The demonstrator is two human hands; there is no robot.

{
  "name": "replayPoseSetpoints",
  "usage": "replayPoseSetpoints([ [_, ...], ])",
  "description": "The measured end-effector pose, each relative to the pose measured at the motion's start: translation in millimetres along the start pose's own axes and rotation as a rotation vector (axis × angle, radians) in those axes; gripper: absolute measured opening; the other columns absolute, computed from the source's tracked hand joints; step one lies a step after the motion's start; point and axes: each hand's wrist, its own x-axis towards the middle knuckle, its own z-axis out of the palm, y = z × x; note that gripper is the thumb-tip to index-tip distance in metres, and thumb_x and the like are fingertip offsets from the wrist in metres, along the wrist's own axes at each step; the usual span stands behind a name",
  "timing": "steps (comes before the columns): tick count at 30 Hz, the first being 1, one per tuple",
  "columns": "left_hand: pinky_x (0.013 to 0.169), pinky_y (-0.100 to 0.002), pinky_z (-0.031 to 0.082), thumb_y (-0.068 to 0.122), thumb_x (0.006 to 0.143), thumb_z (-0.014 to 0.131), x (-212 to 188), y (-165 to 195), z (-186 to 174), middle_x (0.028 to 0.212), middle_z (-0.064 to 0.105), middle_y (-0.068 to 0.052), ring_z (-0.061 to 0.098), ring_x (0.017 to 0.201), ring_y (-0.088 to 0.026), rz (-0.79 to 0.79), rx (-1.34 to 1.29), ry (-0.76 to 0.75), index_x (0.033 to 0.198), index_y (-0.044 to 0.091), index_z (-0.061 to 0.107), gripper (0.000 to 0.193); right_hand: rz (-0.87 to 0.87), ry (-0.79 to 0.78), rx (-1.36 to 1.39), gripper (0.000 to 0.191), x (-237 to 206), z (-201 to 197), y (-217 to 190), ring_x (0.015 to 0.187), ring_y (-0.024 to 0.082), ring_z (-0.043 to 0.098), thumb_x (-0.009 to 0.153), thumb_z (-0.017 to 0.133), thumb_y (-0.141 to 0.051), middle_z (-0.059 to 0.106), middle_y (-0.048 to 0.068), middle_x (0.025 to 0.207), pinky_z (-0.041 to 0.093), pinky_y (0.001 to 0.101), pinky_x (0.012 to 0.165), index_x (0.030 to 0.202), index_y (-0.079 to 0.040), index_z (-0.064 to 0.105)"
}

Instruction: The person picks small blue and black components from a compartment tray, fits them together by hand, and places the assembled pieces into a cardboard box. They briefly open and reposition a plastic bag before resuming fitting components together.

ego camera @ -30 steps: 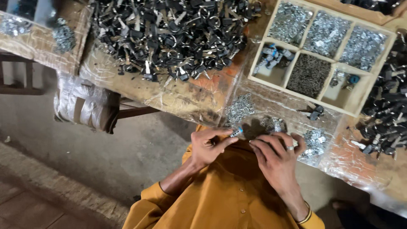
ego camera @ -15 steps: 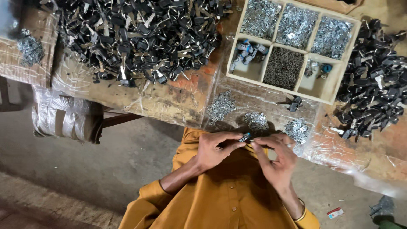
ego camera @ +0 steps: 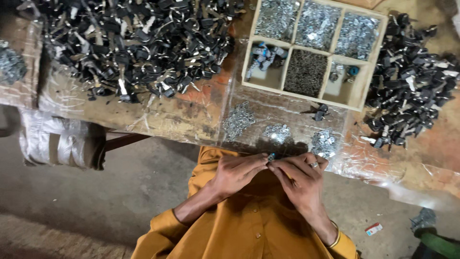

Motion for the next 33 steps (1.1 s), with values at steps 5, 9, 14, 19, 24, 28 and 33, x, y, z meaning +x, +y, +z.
replayPoseSetpoints([
  [5,0.071,-0.028,0.064,0.012,0.086,0.086,4,2,6,0.102,0.08,-0.007,0.08,0.085,-0.018,-0.114,-0.089,0.014,0.102,0.005,0.078,0.019,0.017,0.178,-0.208,0.026,7,-25,16,0.11,0.023,0.056,0.085,0.09,-0.022,0.063,-0.002,0.121,0.035,0.037,0.101,0.109,-0.018,0.081],
  [9,0.072,-0.027,0.065,0.012,0.085,0.086,8,4,2,0.104,0.08,-0.009,0.08,0.086,-0.018,-0.182,-0.128,0.037,0.102,0.004,0.077,0.021,-0.096,0.125,-0.405,0.038,9,-34,20,0.117,0.037,0.048,0.071,0.087,-0.03,0.061,0.009,0.127,0.027,0.0467,0.104,0.105,-0.018,0.077],
  [14,0.071,-0.027,0.064,0.012,0.083,0.087,14,6,-2,0.102,0.08,-0.01,0.08,0.082,-0.018,-0.313,-0.18,0.022,0.101,0.003,0.077,0.022,-0.21,-0.018,-0.267,0.036,-8,-31,24,0.116,0.022,0.059,0.078,0.086,-0.012,0.069,-0.005,0.116,0.03,0.0455,0.109,0.112,-0.021,0.076],
  [19,0.074,-0.028,0.064,0.013,0.084,0.087,16,5,-2,0.103,0.08,-0.011,0.08,0.088,-0.02,-0.259,-0.176,0.04,0.103,0.003,0.077,0.023,-0.152,0.022,-0.022,0.03,-12,-12,25,0.101,0.02,0.066,0.08,0.085,-0.005,0.072,0.0,0.105,0.036,0.038,0.098,0.107,-0.013,0.076],
  [24,0.071,-0.028,0.063,0.014,0.084,0.088,12,3,-3,0.101,0.08,-0.009,0.08,0.085,-0.019,-0.259,-0.116,0.033,0.102,0.005,0.078,0.023,-0.107,0.041,0.106,0.029,2,1,9,0.098,0.021,0.068,0.081,0.082,-0.001,0.073,0.003,0.105,0.04,0.032,0.092,0.108,-0.01,0.077],
  [28,0.068,-0.027,0.063,0.015,0.084,0.088,8,1,-2,0.1,0.08,-0.009,0.08,0.081,-0.017,-0.268,-0.148,0.049,0.103,0.005,0.078,0.024,-0.043,0.078,0.196,0.028,9,8,-3,0.095,0.018,0.067,0.082,0.083,-0.002,0.075,0.003,0.098,0.04,0.0319,0.093,0.107,-0.009,0.074],
  [33,0.069,-0.027,0.062,0.012,0.086,0.086,2,-2,-5,0.102,0.079,-0.008,0.079,0.081,-0.019,-0.119,-0.062,0.03,0.106,0.006,0.077,0.022,0.072,0.057,0.337,0.048,7,16,-7,0.095,0.014,0.068,0.087,0.083,-0.006,0.078,0.003,0.097,0.041,0.0304,0.099,0.13,-0.005,0.06],
])
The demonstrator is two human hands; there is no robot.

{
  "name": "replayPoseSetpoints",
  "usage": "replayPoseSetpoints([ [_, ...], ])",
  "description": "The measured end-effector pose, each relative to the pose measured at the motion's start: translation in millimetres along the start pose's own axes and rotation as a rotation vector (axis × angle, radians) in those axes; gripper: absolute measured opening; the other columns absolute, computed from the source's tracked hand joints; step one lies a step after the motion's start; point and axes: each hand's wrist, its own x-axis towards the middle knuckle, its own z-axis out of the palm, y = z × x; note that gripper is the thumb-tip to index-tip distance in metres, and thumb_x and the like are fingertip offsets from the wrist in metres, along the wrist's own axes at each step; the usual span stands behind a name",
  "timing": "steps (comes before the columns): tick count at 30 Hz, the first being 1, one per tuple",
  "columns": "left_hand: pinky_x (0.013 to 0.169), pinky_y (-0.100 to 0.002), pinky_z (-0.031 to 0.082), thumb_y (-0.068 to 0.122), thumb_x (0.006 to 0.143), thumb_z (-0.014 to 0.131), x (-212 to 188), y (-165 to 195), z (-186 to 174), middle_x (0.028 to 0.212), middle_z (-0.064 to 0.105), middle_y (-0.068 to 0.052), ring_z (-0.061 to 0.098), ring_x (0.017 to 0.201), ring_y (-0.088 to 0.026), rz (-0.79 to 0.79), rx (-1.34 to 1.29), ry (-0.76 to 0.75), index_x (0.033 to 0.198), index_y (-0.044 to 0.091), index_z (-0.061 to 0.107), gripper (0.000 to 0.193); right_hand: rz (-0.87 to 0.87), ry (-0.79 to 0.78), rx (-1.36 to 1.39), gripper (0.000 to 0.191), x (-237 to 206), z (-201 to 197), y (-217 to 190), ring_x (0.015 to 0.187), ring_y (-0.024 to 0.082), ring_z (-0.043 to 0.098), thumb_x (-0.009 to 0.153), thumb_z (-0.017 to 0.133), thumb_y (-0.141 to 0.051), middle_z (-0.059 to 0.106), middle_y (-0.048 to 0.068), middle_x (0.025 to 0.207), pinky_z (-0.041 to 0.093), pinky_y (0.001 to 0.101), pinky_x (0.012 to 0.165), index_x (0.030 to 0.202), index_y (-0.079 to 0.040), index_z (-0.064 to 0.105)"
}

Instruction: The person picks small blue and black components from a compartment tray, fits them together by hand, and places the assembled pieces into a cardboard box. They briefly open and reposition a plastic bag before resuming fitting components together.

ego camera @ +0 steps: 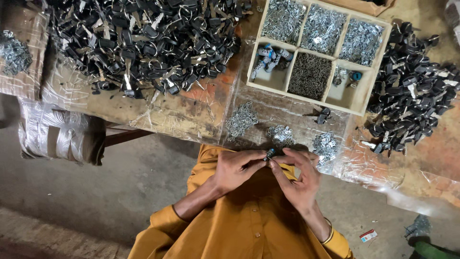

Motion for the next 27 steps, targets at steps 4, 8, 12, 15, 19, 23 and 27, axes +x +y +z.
replayPoseSetpoints([
  [4,0.076,-0.03,0.064,0.007,0.09,0.083,1,-1,-4,0.11,0.078,-0.008,0.08,0.09,-0.022,0.227,0.102,-0.004,0.108,0.005,0.073,0.02,0.071,-0.072,-0.087,0.053,0,-7,-3,0.09,0.013,0.069,0.083,0.083,-0.008,0.078,0.0,0.091,0.039,0.0306,0.098,0.131,-0.008,0.061],
  [8,0.064,-0.031,0.061,0.005,0.087,0.083,6,3,-9,0.11,0.079,-0.011,0.076,0.075,-0.021,0.276,0.125,-0.08,0.108,0.004,0.076,0.022,0.122,-0.147,-0.222,0.049,11,-20,-9,0.073,0.01,0.062,0.077,0.088,-0.02,0.076,-0.004,0.085,0.037,0.0303,0.089,0.122,-0.012,0.069],
  [12,0.072,-0.031,0.063,0.009,0.092,0.081,15,8,-9,0.113,0.076,-0.006,0.078,0.087,-0.022,0.304,-0.052,-0.107,0.113,0.011,0.073,0.023,-0.016,-0.293,-0.261,0.039,28,-38,-7,0.081,0.014,0.064,0.069,0.089,-0.035,0.073,-0.002,0.087,0.032,0.0335,0.082,0.099,-0.014,0.075],
  [15,0.067,-0.031,0.061,0.008,0.089,0.081,21,10,-11,0.107,0.076,-0.006,0.076,0.082,-0.02,0.309,-0.045,-0.201,0.114,0.013,0.077,0.026,-0.033,-0.407,-0.19,0.032,39,-45,-4,0.075,0.013,0.063,0.069,0.089,-0.04,0.07,-0.005,0.077,0.034,0.0356,0.083,0.083,-0.017,0.074],
  [19,0.064,-0.029,0.061,0.017,0.085,0.089,28,18,-8,0.105,0.077,-0.007,0.074,0.078,-0.016,0.287,-0.074,-0.211,0.111,0.01,0.077,0.03,-0.059,-0.271,-0.453,0.031,59,-60,-3,0.075,0.016,0.061,0.079,0.086,-0.036,0.067,-0.002,0.077,0.033,0.0438,0.095,0.101,-0.016,0.077],
  [23,0.077,-0.031,0.066,0.012,0.09,0.085,35,27,-6,0.113,0.076,-0.007,0.078,0.094,-0.021,0.255,-0.114,-0.107,0.116,0.006,0.072,0.03,-0.092,0.001,-0.916,0.031,82,-84,2,0.098,0.027,0.06,0.092,0.085,-0.026,0.066,0.008,0.106,0.038,0.0451,0.093,0.12,-0.016,0.077],
  [27,0.08,-0.03,0.067,0.01,0.089,0.085,41,36,-7,0.113,0.077,-0.009,0.079,0.095,-0.021,0.181,-0.157,-0.068,0.118,0.003,0.071,0.033,0.029,0.047,-0.215,0.024,77,-91,13,0.107,0.023,0.059,0.085,0.083,-0.008,0.063,0.009,0.114,0.048,0.0398,0.091,0.106,-0.009,0.071],
])
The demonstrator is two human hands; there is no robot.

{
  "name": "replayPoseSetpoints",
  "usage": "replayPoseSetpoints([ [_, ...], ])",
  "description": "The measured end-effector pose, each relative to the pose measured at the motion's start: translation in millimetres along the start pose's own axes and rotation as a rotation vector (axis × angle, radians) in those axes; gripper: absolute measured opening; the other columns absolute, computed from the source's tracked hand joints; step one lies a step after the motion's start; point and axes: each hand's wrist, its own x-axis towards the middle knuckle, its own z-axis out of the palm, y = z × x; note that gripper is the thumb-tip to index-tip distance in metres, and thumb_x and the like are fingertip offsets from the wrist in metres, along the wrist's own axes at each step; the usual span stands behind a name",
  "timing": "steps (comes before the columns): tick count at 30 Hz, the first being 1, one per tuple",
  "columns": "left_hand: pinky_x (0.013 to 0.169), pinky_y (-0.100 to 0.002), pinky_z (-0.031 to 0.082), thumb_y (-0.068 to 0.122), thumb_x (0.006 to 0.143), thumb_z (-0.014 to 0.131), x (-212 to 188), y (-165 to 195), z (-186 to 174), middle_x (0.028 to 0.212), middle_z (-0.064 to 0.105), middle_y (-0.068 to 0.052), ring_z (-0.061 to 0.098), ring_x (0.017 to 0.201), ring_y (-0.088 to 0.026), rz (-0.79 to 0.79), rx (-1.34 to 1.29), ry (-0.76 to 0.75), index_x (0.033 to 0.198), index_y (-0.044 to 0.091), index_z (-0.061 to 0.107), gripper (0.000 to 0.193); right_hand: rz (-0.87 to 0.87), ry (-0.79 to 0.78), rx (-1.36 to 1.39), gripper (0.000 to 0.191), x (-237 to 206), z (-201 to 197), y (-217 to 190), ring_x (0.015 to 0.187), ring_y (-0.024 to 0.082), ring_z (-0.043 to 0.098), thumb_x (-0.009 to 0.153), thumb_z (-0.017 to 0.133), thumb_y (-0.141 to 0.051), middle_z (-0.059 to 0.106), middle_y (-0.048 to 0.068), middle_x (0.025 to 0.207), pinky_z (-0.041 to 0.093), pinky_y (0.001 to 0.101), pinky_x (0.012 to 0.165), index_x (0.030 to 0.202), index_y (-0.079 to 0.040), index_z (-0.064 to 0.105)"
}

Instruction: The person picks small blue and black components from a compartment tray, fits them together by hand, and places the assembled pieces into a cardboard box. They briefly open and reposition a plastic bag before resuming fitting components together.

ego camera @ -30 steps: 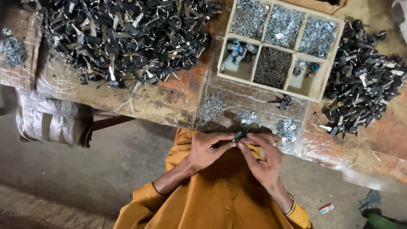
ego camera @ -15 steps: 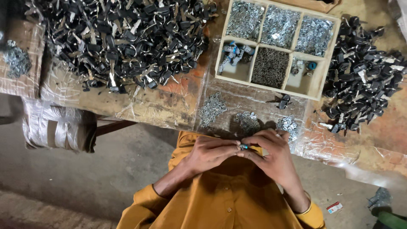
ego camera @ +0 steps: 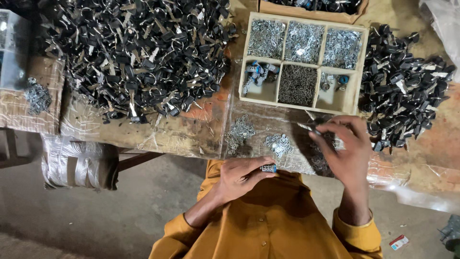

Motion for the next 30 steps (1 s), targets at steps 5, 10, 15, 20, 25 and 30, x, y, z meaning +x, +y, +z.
replayPoseSetpoints([
  [5,0.082,-0.03,0.066,0.006,0.088,0.084,6,3,0,0.112,0.077,-0.01,0.079,0.096,-0.022,0.001,0.017,0.026,0.112,0.004,0.075,0.025,0.109,-0.116,1.326,0.018,-33,2,20,0.099,0.022,0.072,0.092,0.073,0.014,0.071,0.015,0.105,0.062,0.0379,0.092,0.106,0.004,0.069],
  [10,0.082,-0.029,0.066,0.003,0.088,0.083,9,5,10,0.111,0.077,-0.011,0.08,0.095,-0.021,-0.096,-0.033,0.055,0.11,0.003,0.075,0.024,0.304,-0.21,1.067,0.024,-58,19,23,0.093,0.02,0.072,0.084,0.069,0.019,0.069,0.017,0.106,0.063,0.032,0.083,0.104,0.007,0.069],
  [15,0.082,-0.029,0.067,0.001,0.088,0.083,7,3,14,0.113,0.077,-0.012,0.08,0.095,-0.022,-0.033,-0.002,0.055,0.112,0.003,0.075,0.026,0.323,-0.185,0.825,0.024,-58,21,9,0.09,0.016,0.07,0.084,0.072,0.017,0.071,0.015,0.104,0.058,0.0264,0.076,0.106,0.007,0.072],
  [20,0.079,-0.028,0.067,-0.002,0.087,0.082,-1,-2,17,0.114,0.077,-0.014,0.08,0.093,-0.023,0.0,0.022,0.031,0.111,0.002,0.075,0.026,0.14,-0.162,0.61,0.024,-61,19,-12,0.089,0.014,0.071,0.083,0.076,0.012,0.072,0.011,0.102,0.059,0.0245,0.078,0.105,0.004,0.074],
  [25,0.077,-0.028,0.067,-0.003,0.086,0.083,-6,-2,18,0.11,0.078,-0.013,0.081,0.091,-0.022,-0.072,-0.088,0.139,0.108,0.003,0.076,0.024,0.261,-0.178,0.843,0.021,-61,31,-14,0.089,0.017,0.072,0.085,0.074,0.014,0.071,0.014,0.103,0.061,0.0271,0.08,0.104,0.006,0.074],
  [30,0.073,-0.029,0.066,0.0,0.085,0.085,-5,3,15,0.108,0.079,-0.014,0.08,0.086,-0.021,0.007,0.006,0.095,0.107,0.002,0.076,0.024,0.236,-0.161,0.836,0.019,-66,43,-20,0.092,0.018,0.072,0.086,0.073,0.014,0.071,0.016,0.106,0.061,0.0274,0.081,0.103,0.006,0.072],
])
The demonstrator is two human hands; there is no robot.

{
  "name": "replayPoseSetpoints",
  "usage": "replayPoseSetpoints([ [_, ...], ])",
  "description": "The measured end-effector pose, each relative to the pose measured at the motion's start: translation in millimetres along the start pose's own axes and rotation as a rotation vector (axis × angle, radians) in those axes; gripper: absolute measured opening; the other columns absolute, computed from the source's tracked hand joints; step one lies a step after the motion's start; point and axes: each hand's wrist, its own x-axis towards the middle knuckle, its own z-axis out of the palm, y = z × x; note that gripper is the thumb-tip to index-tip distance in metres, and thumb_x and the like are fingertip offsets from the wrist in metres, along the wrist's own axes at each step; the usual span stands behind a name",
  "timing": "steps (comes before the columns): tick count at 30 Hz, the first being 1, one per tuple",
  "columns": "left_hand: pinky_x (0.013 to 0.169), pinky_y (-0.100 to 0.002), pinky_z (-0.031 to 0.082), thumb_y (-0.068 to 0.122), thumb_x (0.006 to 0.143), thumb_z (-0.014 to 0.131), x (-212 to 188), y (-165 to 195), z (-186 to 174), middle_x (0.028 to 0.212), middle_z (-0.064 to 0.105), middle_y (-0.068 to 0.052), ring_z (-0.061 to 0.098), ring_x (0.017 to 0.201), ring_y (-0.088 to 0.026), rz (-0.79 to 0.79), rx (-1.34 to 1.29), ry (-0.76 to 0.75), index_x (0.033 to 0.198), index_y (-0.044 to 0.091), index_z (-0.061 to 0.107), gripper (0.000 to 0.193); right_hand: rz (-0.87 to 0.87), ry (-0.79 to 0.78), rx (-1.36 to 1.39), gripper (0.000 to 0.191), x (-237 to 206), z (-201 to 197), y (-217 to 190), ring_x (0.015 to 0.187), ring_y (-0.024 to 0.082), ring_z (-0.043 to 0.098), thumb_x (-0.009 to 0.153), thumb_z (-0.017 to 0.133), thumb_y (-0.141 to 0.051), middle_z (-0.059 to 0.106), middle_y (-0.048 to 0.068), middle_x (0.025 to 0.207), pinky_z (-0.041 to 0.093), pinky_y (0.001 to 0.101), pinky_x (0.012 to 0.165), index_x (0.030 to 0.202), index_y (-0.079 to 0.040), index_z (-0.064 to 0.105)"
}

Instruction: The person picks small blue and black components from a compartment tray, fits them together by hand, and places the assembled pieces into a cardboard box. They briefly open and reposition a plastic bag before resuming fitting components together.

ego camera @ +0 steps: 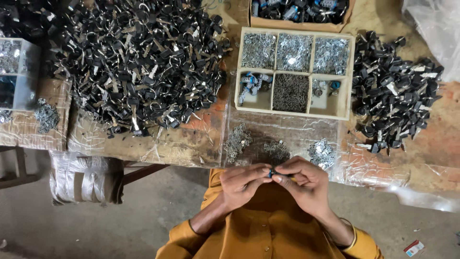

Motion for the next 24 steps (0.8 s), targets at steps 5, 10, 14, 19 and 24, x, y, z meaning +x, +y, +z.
replayPoseSetpoints([
  [5,0.069,-0.031,0.065,0.01,0.083,0.09,2,-1,-6,0.101,0.078,-0.012,0.079,0.084,-0.021,0.165,0.05,-0.07,0.104,0.003,0.074,0.027,-0.027,-0.278,-0.301,0.023,16,-23,-28,0.088,0.018,0.079,0.08,0.081,0.005,0.078,0.01,0.101,0.066,0.028,0.073,0.101,-0.003,0.076],
  [10,0.065,-0.032,0.061,0.019,0.08,0.093,7,1,-8,0.088,0.075,-0.008,0.076,0.075,-0.023,0.138,0.043,-0.117,0.099,0.001,0.071,0.035,-0.252,-0.644,-0.997,0.035,47,-54,-87,0.082,0.02,0.076,0.073,0.073,-0.006,0.079,0.004,0.101,0.06,0.0348,0.069,0.107,-0.011,0.076],
  [14,0.066,-0.031,0.062,0.02,0.083,0.091,11,11,-9,0.088,0.076,-0.009,0.077,0.075,-0.023,0.076,0.079,-0.067,0.097,0.003,0.071,0.03,-0.171,-0.467,-1.51,0.032,114,-94,-139,0.054,0.017,0.062,0.097,0.062,-0.014,0.077,-0.001,0.123,0.047,0.0344,0.046,0.127,-0.019,0.074],
  [19,0.064,-0.029,0.062,0.017,0.085,0.09,13,21,-5,0.087,0.077,-0.008,0.077,0.074,-0.02,-0.008,0.099,-0.097,0.096,0.004,0.072,0.025,-0.747,0.452,-0.359,0.012,215,-131,-168,0.105,0.018,0.079,0.112,0.071,0.008,0.077,0.011,0.118,0.068,0.0337,0.093,0.118,-0.001,0.074],
  [24,0.069,-0.029,0.064,0.013,0.087,0.087,16,27,-4,0.091,0.079,-0.009,0.079,0.08,-0.02,-0.041,0.064,-0.111,0.098,0.003,0.073,0.02,-0.302,-0.179,-1.334,0.02,234,-141,-162,0.066,0.019,0.068,0.095,0.075,-0.022,0.079,0.005,0.099,0.053,0.0332,0.065,0.114,-0.021,0.079],
])
